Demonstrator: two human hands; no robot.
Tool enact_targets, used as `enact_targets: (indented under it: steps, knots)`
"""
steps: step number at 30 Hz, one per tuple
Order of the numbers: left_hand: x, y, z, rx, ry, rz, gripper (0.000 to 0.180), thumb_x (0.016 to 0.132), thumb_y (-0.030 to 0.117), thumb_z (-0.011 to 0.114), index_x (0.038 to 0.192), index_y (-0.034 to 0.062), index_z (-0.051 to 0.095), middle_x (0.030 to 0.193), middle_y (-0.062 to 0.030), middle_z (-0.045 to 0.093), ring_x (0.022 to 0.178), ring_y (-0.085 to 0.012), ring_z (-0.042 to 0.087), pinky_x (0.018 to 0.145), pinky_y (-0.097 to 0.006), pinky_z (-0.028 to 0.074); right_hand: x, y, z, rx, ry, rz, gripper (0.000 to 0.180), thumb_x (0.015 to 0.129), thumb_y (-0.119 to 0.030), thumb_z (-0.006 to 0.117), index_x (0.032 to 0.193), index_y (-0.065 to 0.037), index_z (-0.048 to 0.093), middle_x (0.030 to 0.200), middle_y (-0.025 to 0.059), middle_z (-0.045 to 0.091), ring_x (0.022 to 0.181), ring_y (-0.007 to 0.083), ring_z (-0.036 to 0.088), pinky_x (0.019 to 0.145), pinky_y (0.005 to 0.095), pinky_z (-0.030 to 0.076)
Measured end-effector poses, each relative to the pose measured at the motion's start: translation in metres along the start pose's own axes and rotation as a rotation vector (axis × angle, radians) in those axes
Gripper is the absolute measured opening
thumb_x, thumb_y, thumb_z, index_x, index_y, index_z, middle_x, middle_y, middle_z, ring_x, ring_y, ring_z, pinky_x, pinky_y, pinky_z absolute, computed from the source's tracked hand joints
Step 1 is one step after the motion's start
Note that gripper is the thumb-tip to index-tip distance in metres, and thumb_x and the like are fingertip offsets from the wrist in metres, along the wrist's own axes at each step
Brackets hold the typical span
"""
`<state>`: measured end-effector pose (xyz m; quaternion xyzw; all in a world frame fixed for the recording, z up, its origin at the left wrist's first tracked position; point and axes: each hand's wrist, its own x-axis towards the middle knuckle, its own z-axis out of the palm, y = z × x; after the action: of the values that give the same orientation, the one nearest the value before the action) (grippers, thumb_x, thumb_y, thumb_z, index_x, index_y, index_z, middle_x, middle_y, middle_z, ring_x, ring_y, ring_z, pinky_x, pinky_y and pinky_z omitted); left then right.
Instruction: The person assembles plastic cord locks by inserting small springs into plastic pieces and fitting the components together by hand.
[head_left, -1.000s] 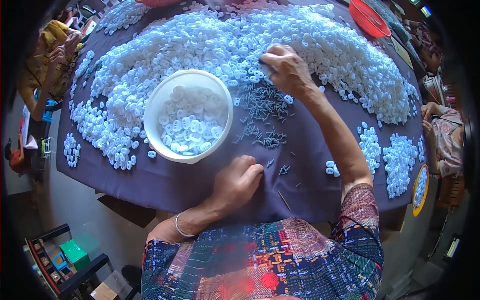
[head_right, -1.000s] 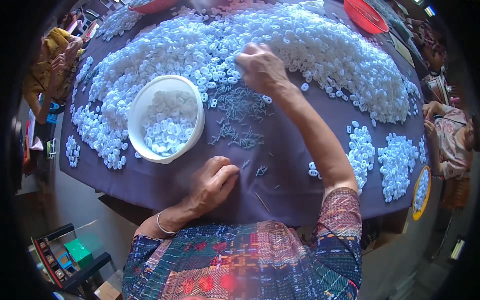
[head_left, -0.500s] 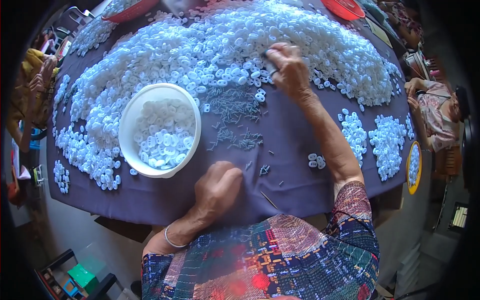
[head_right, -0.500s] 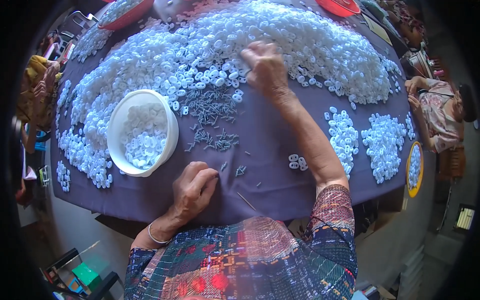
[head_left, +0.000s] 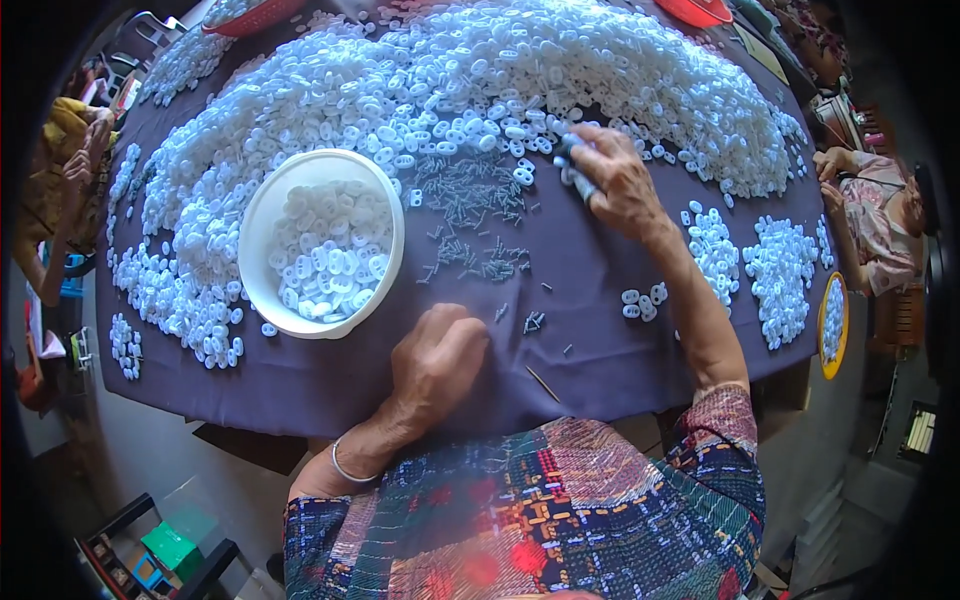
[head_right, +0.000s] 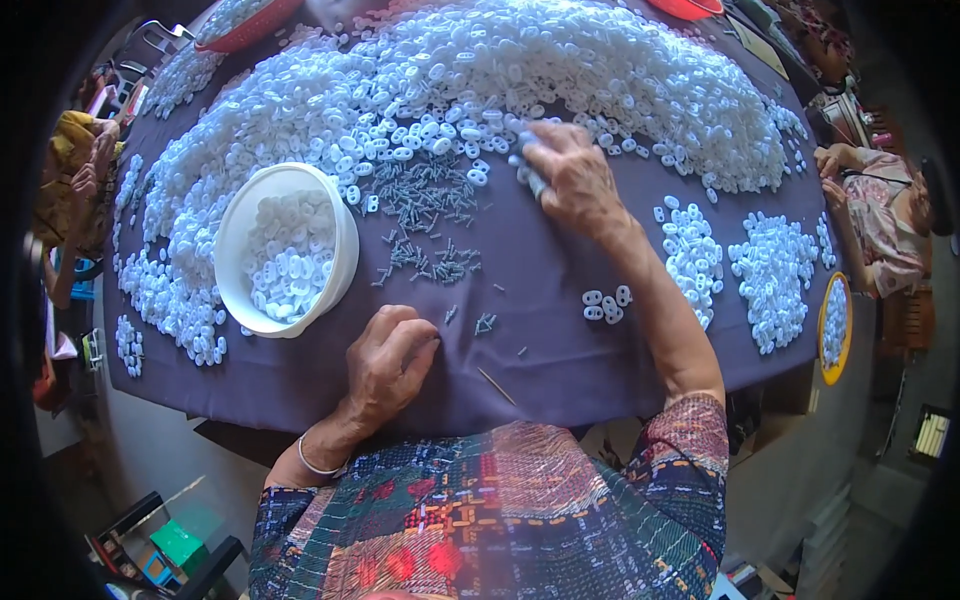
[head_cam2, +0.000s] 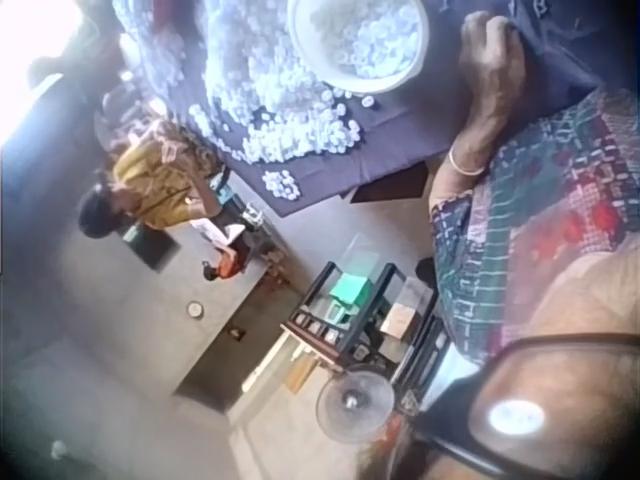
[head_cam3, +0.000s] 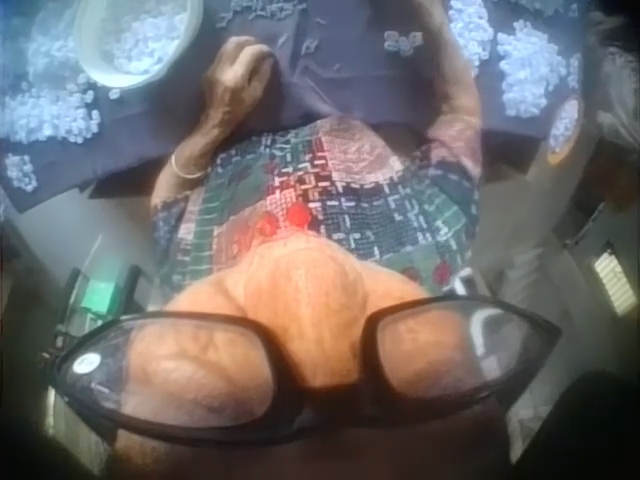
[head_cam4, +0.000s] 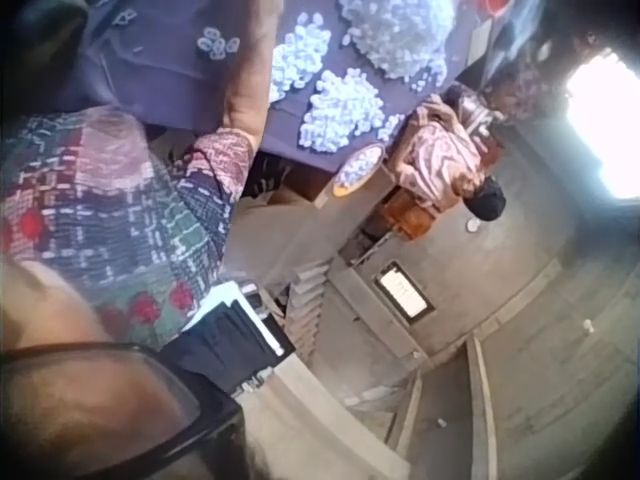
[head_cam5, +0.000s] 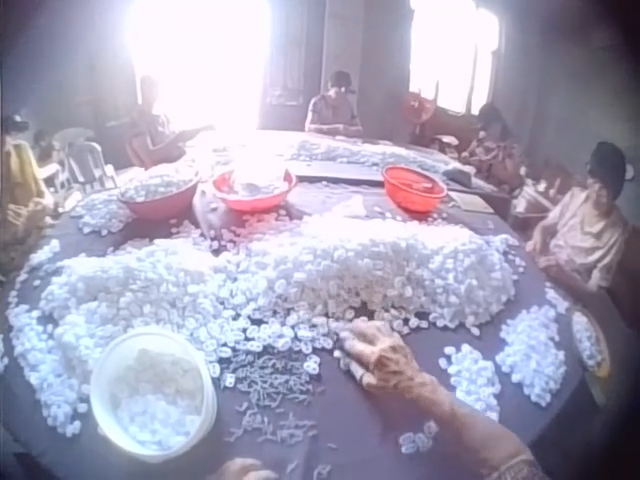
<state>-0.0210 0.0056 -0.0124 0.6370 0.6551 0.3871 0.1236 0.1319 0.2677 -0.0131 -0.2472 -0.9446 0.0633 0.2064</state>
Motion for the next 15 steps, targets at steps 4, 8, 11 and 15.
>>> enact_targets:
  steps: [4,8,11,15]
  knots:
    - [-0.001,0.003,-0.001,-0.006,-0.015,-0.017,0.019,0.070,-0.001,0.069,0.085,0.0054,0.061,0.086,-0.0095,0.056,0.077,-0.0281,0.060,0.063,-0.037,0.049,-0.036,-0.030,-0.016,0.072,-0.058,-0.045,0.023,0.075,-0.008,0.067,0.098,-0.003,0.064,0.123,0.0106,0.055,0.115,0.0311,0.049,0.096,0.0417,0.040]
    - [-0.001,0.003,0.000,0.002,-0.009,0.004,0.018,0.069,-0.002,0.069,0.084,0.0046,0.060,0.086,-0.0099,0.056,0.076,-0.0279,0.060,0.063,-0.036,0.049,-0.061,-0.056,-0.029,0.132,-0.114,-0.129,0.018,0.073,-0.006,0.067,0.090,-0.005,0.064,0.120,0.0080,0.058,0.117,0.0307,0.050,0.095,0.0427,0.041]
    - [0.000,0.001,0.003,0.007,-0.007,0.014,0.019,0.068,-0.002,0.069,0.083,0.0042,0.060,0.085,-0.0098,0.057,0.076,-0.0275,0.060,0.063,-0.036,0.049,-0.069,-0.064,-0.038,0.213,-0.171,-0.179,0.015,0.072,-0.006,0.068,0.086,-0.005,0.062,0.116,0.0067,0.061,0.115,0.0303,0.053,0.095,0.0419,0.041]
    - [0.001,0.001,0.005,0.027,0.020,0.037,0.019,0.068,-0.001,0.067,0.083,0.0071,0.059,0.085,-0.0086,0.056,0.076,-0.0271,0.059,0.063,-0.037,0.049,-0.064,-0.059,-0.052,0.402,-0.111,-0.120,0.022,0.072,0.001,0.066,0.094,0.001,0.063,0.106,0.0103,0.063,0.104,0.0303,0.058,0.089,0.0390,0.046]
